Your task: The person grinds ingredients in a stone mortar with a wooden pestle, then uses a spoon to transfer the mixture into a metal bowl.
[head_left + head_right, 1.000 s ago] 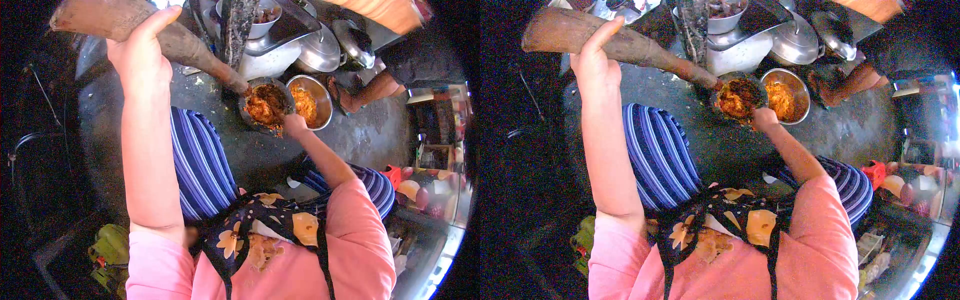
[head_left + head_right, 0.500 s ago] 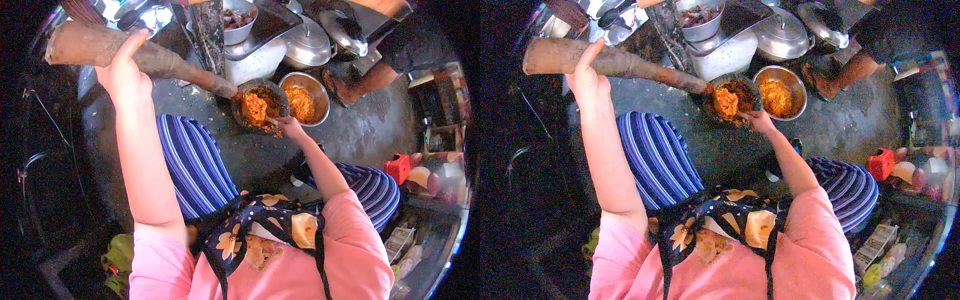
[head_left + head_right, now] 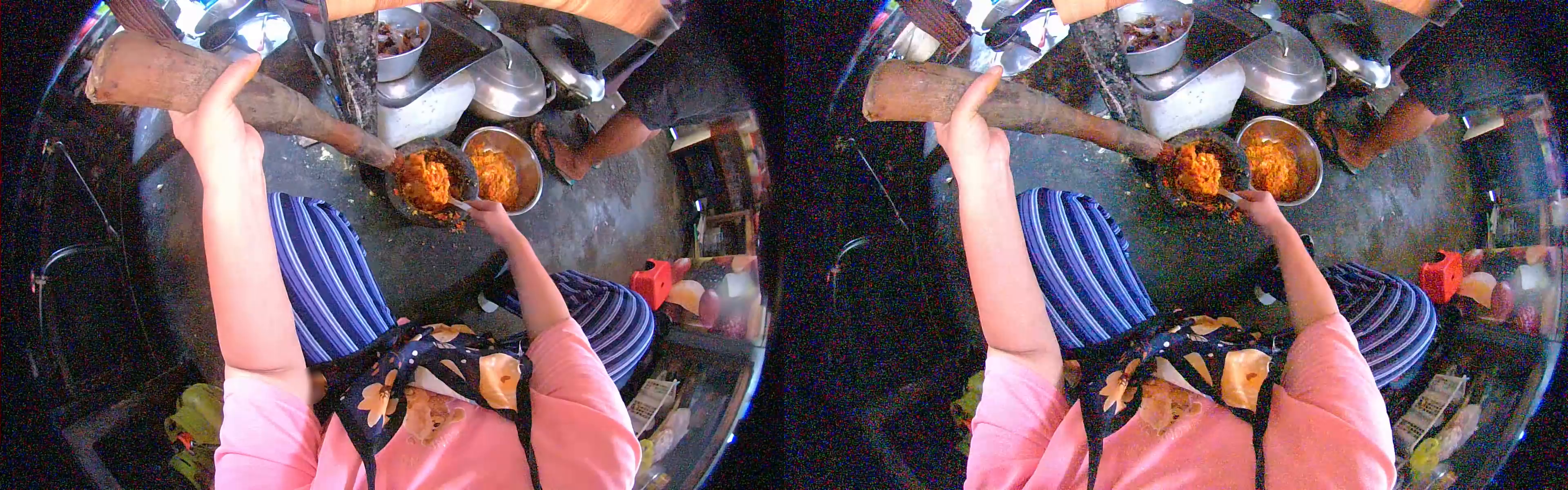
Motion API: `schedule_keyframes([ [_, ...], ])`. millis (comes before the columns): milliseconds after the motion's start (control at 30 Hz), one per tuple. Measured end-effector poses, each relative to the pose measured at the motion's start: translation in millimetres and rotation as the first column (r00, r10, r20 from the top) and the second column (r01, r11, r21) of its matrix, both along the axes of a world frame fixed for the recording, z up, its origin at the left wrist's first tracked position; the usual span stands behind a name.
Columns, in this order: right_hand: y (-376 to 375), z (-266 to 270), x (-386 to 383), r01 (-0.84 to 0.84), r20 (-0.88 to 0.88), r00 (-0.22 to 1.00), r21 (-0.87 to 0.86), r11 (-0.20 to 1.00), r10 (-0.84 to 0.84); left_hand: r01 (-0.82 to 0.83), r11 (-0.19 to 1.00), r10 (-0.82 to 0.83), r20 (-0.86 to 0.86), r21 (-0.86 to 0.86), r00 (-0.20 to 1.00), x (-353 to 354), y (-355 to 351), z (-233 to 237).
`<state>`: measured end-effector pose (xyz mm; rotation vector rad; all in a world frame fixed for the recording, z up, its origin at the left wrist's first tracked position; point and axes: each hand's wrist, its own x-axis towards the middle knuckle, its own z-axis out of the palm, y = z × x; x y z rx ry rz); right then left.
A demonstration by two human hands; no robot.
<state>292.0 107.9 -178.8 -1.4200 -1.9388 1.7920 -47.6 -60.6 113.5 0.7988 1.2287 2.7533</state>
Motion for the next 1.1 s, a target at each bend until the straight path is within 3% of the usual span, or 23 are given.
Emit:
schedule_keyframes([
  [200,28.8,3.3,25.8,0.013,-0.013,1.0,-0.041,0.999,-0.014,-0.007,1.0,0.007,0.007,-0.021,1.0,-1.3,-0.2,-2.6],
  [333,35.5,57.4,38.3,0.062,0.037,0.997,0.01,0.998,-0.062,-0.003,1.0,0.003,-0.001,-0.008,1.0,-2.5,-0.6,-2.8],
  [500,64.9,73.5,74.5,0.111,0.087,0.99,0.045,0.993,-0.115,-0.018,1.0,0.018,0.016,-0.012,1.0,0.7,-0.4,0.3],
  [567,86.3,28.0,86.2,0.176,0.139,0.97,0.173,0.969,-0.202,0.018,1.0,-0.018,-0.008,-0.002,1.0,-0.6,-0.5,-0.1],
  [600,128.3,-54.2,114.0,-0.097,0.326,0.939,0.558,0.824,-0.11,0.017,1.0,-0.017,-0.006,-0.004,1.0,-0.6,0.0,0.2],
  [633,122.4,-72.6,102.3,-0.167,0.489,0.831,0.674,0.72,-0.264,0.008,1.0,-0.008,-0.012,0.002,1.0,-0.2,1.0,0.6],
  [733,79.1,-30.0,58.9,-0.311,0.695,0.636,0.629,0.713,-0.335,0.007,1.0,-0.007,-0.013,0.004,1.0,0.7,2.2,-1.7],
  [833,77.7,-0.9,53.0,-0.253,0.638,0.677,0.67,0.698,-0.367,0.024,1.0,-0.024,-0.018,0.003,1.0,-1.0,1.5,-2.9],
  [867,75.3,15.6,50.4,-0.274,0.605,0.686,0.73,0.626,-0.405,0.035,0.999,-0.035,-0.027,0.003,0.999,-2.1,0.2,-3.6],
  [1000,83.8,79.1,37.5,-0.389,0.702,0.623,0.662,0.641,-0.346,0.019,1.0,-0.019,-0.002,0.021,1.0,-1.7,2.4,-4.8],
  [1067,56.8,121.1,6.3,-0.405,0.558,0.824,0.706,0.581,-0.103,-0.003,1.0,0.002,-0.03,-0.009,1.0,-2.9,2.8,-4.7],
  [1100,49.0,127.3,-4.0,-0.413,0.563,0.82,0.705,0.576,-0.101,-0.008,1.0,0.008,-0.024,-0.006,1.0,-2.4,2.8,-4.2],
])
